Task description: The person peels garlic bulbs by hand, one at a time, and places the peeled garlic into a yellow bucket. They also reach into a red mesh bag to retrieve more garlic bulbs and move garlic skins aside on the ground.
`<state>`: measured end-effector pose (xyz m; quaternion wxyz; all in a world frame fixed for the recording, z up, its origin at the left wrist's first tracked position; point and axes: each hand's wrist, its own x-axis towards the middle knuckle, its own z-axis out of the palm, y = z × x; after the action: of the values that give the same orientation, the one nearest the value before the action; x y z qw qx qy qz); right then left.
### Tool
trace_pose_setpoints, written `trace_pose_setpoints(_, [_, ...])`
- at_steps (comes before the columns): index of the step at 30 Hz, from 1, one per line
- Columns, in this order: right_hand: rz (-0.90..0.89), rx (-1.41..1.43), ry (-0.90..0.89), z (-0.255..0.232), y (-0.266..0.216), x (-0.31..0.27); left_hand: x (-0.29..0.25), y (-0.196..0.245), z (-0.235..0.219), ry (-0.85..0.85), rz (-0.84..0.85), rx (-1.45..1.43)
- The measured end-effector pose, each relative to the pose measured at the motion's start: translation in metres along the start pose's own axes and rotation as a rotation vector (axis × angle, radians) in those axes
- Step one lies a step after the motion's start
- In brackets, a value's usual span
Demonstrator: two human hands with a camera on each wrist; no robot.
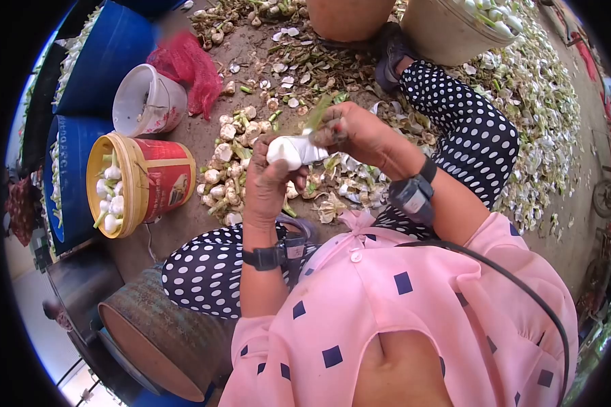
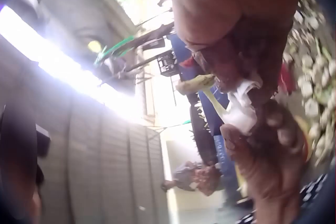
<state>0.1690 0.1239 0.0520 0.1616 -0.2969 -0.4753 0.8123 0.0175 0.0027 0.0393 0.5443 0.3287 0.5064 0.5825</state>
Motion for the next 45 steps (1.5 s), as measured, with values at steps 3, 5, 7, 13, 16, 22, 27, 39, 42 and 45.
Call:
trace_pose_setpoints(3, [0.038,0.262,0.019,0.000,0.004,0.009,0.005,0.001,0.004,0.051,0.049,-0.222])
trace_pose_setpoints(5, [-0.168,-0.106,0.059,-0.002,0.016,0.016,0.009,-0.008,0.002,0.256,0.116,0.088])
trace_pose_setpoints(7, [-0.226,-0.310,0.027,0.000,0.014,0.014,0.009,-0.016,0.000,0.334,0.170,0.229])
trace_pose_setpoints(13, [-0.410,-0.688,-0.028,-0.005,0.011,0.007,0.016,-0.011,0.005,0.310,0.311,0.959])
trace_pose_setpoints(16, [-0.246,-0.274,0.000,-0.002,0.015,-0.001,0.021,-0.060,-0.014,0.372,0.282,0.737])
trace_pose_setpoints(22, [-0.139,0.692,0.143,-0.026,0.013,0.005,0.013,0.027,-0.003,0.008,0.116,-0.550])
trace_pose_setpoints(27, [-0.263,-0.027,-0.079,-0.041,-0.103,0.035,0.070,0.068,-0.021,-0.024,0.176,-0.654])
trace_pose_setpoints(39, [0.124,-0.423,-0.353,-0.151,-0.070,0.210,0.225,-0.014,-0.154,-0.017,0.184,-0.865])
trace_pose_setpoints(42, [-0.065,-1.935,-1.022,-0.227,-0.016,0.293,0.261,-0.035,-0.190,0.086,-0.038,-0.666])
trace_pose_setpoints(45, [0.161,-1.560,-0.944,-0.207,-0.006,0.345,0.277,-0.051,-0.213,0.079,-0.224,-0.462])
